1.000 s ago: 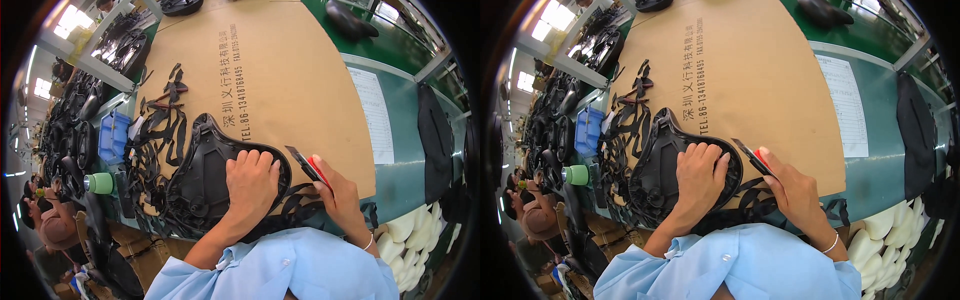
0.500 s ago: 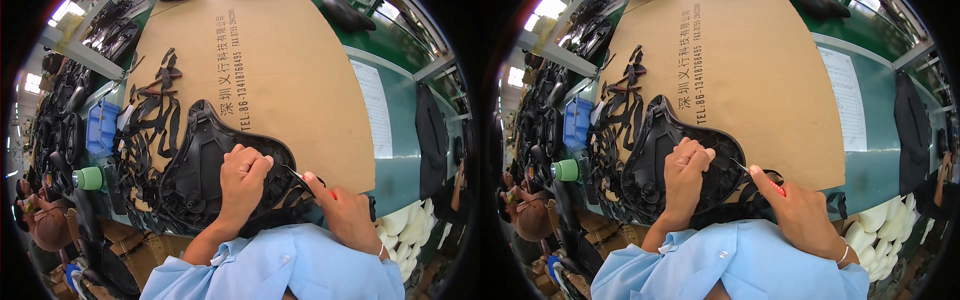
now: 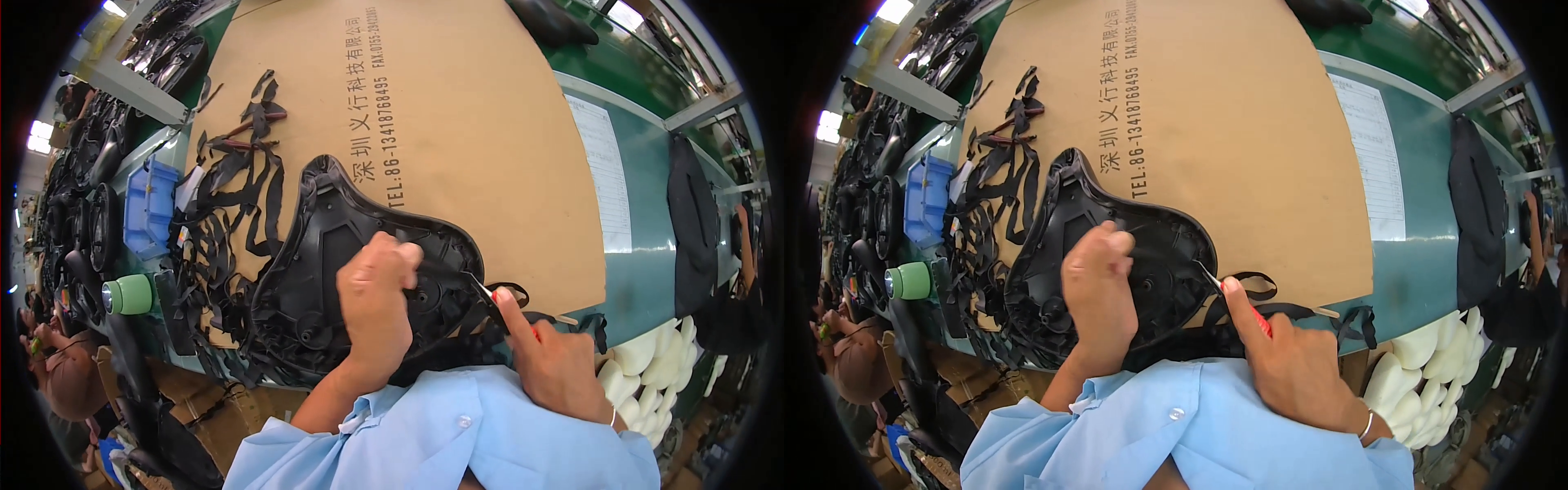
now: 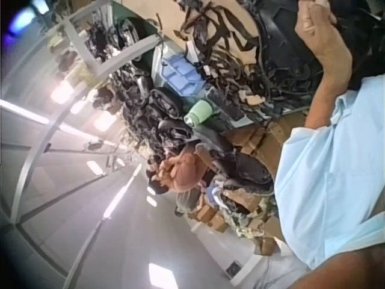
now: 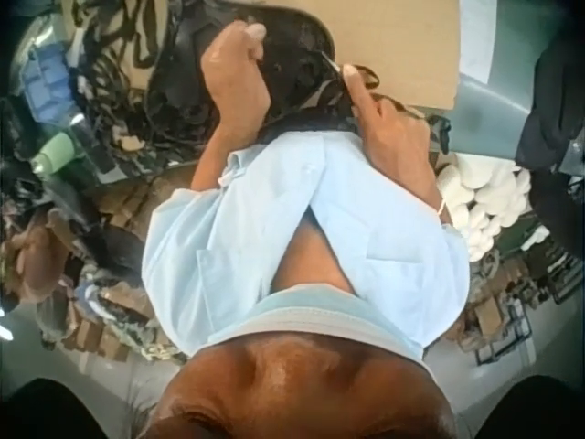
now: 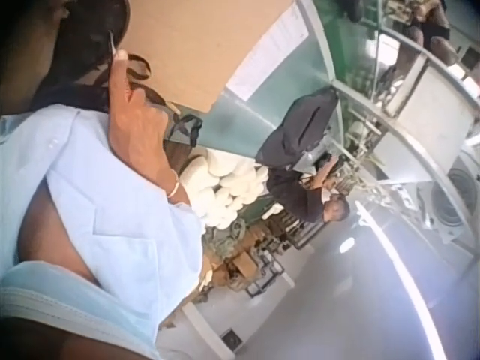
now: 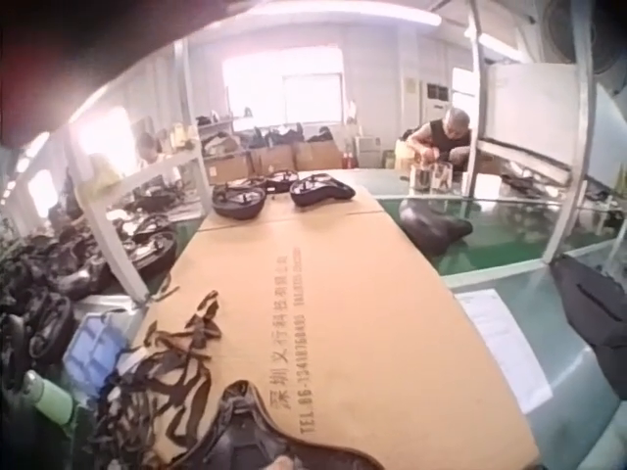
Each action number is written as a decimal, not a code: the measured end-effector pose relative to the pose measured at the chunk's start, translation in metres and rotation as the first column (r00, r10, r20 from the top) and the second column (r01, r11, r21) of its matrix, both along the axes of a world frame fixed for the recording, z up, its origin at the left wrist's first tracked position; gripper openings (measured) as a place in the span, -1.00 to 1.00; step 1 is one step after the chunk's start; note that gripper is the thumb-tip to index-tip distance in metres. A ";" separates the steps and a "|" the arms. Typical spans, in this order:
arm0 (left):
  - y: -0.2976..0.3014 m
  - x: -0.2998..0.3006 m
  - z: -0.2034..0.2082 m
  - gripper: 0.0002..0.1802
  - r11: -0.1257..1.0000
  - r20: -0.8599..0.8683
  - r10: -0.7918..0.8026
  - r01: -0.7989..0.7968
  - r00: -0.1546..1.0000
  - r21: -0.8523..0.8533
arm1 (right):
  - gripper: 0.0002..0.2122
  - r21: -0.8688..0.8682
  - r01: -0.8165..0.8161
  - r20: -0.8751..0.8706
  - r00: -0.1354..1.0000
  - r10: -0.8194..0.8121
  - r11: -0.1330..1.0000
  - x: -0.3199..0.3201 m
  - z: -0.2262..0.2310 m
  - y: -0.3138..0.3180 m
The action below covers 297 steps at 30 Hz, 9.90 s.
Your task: Trim excess material from the edges of bicycle seat cushions using a utility knife.
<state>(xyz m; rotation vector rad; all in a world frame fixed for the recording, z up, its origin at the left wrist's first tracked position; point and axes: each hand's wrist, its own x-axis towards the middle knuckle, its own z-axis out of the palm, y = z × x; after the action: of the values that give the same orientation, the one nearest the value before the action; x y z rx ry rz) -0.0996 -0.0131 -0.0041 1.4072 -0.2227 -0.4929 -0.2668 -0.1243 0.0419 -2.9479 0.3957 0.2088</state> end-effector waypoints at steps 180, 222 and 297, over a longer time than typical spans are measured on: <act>-0.079 0.146 -0.081 -0.70 0.921 0.138 -0.382 0.390 0.914 -0.029 | -0.63 0.927 -0.366 0.100 0.449 -0.888 -0.081 0.235 -0.098 -0.275; 0.051 0.131 -0.018 -0.53 0.956 -0.452 -0.228 0.109 0.863 -0.274 | -0.75 0.510 -0.468 0.735 0.673 -0.083 0.722 0.089 -0.051 -0.031; 0.034 0.008 -0.009 -0.95 0.971 0.052 0.152 -0.139 0.987 -0.195 | -0.37 0.015 -0.089 0.111 0.990 0.087 0.996 0.027 0.000 0.014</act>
<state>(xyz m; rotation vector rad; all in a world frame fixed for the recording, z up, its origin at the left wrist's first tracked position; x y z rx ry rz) -0.0915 0.0207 -0.0135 1.2428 -0.2123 -0.2954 -0.2398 -0.1105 0.0418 -2.9427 0.2477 0.0594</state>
